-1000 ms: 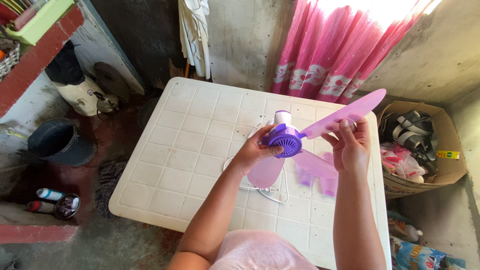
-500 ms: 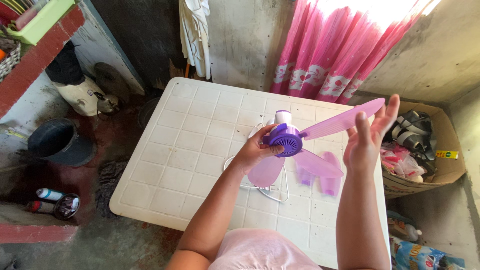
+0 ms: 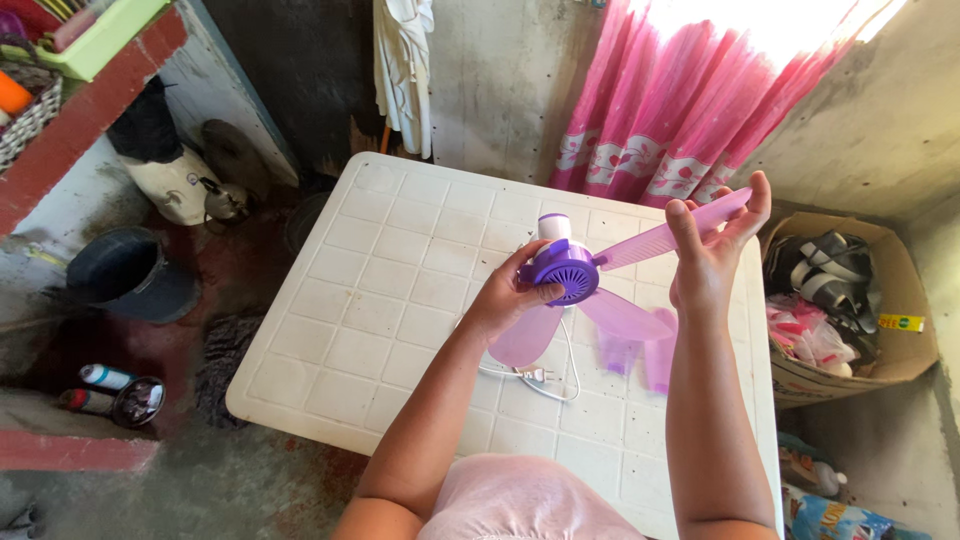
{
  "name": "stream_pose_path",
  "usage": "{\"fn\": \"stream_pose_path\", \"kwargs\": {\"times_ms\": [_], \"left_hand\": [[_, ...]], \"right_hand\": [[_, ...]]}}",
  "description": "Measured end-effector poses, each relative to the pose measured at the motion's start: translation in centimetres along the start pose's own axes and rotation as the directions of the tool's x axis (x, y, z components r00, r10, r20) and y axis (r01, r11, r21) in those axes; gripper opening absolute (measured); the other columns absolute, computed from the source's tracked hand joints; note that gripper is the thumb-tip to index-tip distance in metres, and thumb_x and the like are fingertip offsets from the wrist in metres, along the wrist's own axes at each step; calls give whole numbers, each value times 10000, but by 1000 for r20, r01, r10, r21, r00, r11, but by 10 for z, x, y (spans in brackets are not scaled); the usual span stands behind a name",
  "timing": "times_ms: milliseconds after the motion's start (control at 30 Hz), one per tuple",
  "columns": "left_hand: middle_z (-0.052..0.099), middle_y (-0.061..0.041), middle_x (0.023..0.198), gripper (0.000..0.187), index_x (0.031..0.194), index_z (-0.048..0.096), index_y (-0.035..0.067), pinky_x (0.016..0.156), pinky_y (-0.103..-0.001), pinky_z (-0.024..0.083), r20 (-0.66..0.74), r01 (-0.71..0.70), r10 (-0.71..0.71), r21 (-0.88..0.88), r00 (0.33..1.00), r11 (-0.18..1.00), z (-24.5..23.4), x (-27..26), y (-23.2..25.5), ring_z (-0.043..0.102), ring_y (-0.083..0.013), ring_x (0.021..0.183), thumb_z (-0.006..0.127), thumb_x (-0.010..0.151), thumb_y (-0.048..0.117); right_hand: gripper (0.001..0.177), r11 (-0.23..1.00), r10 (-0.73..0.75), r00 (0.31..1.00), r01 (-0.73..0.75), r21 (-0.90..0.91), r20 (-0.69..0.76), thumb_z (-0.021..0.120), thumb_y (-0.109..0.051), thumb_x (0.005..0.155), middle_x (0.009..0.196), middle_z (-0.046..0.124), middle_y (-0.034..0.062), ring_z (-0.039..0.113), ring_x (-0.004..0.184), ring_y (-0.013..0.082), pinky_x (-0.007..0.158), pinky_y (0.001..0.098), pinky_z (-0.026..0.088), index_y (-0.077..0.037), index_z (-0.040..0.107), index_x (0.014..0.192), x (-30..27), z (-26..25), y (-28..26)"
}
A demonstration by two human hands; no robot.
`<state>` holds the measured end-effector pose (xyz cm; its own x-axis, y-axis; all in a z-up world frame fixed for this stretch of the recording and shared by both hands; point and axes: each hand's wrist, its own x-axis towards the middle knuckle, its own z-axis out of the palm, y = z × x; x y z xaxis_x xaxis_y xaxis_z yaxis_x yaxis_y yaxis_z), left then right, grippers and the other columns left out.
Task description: The person assembles a small electric fan by attaching multiple pink fan blades to the purple motor housing on a white table. They insert each blade into the hub, rotate the assembly to check fit, and then handle the power cord and switch.
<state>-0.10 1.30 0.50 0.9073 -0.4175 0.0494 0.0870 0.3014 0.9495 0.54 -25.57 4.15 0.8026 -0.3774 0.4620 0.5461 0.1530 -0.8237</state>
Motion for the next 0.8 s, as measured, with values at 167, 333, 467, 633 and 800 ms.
{"fn": "stream_pose_path", "kwargs": {"times_ms": [167,333,467,633,800], "left_hand": [[643,-37,1273,740,1431,552,129,936,-332,594,-35,-35,35,-4,999,999,3,3,-3,695,-168,1085,881,770,180],[674,-43,1251,730,1434,555,136,957,-317,583,-37,-29,30,4,999,1000,8,7,-10,694,-164,1095,880,783,199],[684,-43,1229,738,1436,558,135,952,-322,584,-27,-16,16,-18,1000,1000,9,10,-13,690,-171,1085,884,778,208],[688,-53,1230,756,1437,550,145,974,-322,587,-25,21,-22,-29,999,999,9,14,-14,688,-169,1112,885,765,227],[693,-61,1219,755,1434,555,143,976,-326,588,-23,27,-28,-36,999,999,7,16,-14,689,-173,1107,888,762,229]], "right_hand": [[933,999,7,1000,-7,34,2,820,21,1060,1469,315,129,553,1236,227,1068,396,564,-276,151,1639,12,2,9],[933,996,38,999,-38,79,10,810,30,1041,1406,321,106,571,1170,239,974,405,595,-281,170,1644,17,0,7],[969,995,82,997,-81,54,-5,818,8,1009,1415,314,90,592,1204,248,965,462,636,-312,164,1648,19,-1,5],[979,995,82,997,-82,64,2,828,-5,1020,1415,312,86,588,1188,229,978,479,647,-317,152,1655,19,-2,5],[947,997,68,998,-68,43,14,831,-7,1036,1395,333,92,588,1120,207,983,469,641,-295,151,1630,19,-1,5]]}}
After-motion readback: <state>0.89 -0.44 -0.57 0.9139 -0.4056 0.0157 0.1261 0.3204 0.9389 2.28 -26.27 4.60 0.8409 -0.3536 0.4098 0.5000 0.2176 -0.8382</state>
